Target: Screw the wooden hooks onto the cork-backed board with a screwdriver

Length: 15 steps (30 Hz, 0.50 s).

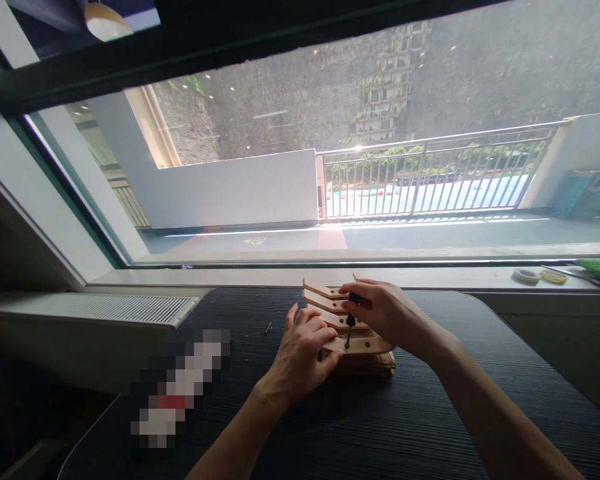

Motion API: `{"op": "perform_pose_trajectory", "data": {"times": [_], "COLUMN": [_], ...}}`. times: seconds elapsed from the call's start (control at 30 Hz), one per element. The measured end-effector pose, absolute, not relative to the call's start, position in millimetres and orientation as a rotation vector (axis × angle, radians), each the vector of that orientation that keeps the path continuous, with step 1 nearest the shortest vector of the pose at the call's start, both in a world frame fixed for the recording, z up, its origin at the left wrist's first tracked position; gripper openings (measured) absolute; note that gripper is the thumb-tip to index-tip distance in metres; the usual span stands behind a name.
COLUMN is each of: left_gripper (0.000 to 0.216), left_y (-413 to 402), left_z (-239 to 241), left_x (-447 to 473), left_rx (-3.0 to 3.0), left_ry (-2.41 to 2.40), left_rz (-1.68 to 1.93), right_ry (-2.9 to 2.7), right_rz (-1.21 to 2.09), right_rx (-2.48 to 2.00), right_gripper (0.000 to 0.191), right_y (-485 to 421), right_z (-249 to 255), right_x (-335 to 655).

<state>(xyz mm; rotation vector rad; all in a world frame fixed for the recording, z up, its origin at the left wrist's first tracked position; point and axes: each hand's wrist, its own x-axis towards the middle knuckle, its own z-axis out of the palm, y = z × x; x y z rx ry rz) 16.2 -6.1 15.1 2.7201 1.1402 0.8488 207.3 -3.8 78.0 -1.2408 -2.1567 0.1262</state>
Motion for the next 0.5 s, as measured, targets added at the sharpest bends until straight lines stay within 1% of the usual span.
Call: {"op": "perform_pose_trajectory", "data": {"times": [0.1,0.23,0.3,0.43,0.5], "left_gripper": [0.011,0.012,0.012,0.011,0.012], "left_y": [-6,-6,-6,-7,-8], "left_z": [15,16,16,17,17], "left_x": [17,17,17,16,16], "left_rx": [2.723,2.724,2.723,2.719,2.714], "left_ry": [1.138,1.151,1.155,1.147,1.144], "left_rz": [0.847,0.829,0.825,0.827,0.834], "right_ry": [-2.137,-2.134,-2.162,-2.202,-2.207], "right_rz": [0.055,-0.034,-0.009,0.111,0.138], "right_rx": [-1.285,-1.351,-1.352,-1.29,-1.272], "right_gripper": [0.018,0.02,0.021,0.029,0.028], "right_y": [-1,-3,-6,-12,-12], "right_z": [74,73,75,80,82], "right_x": [203,194,194,201,204]}}
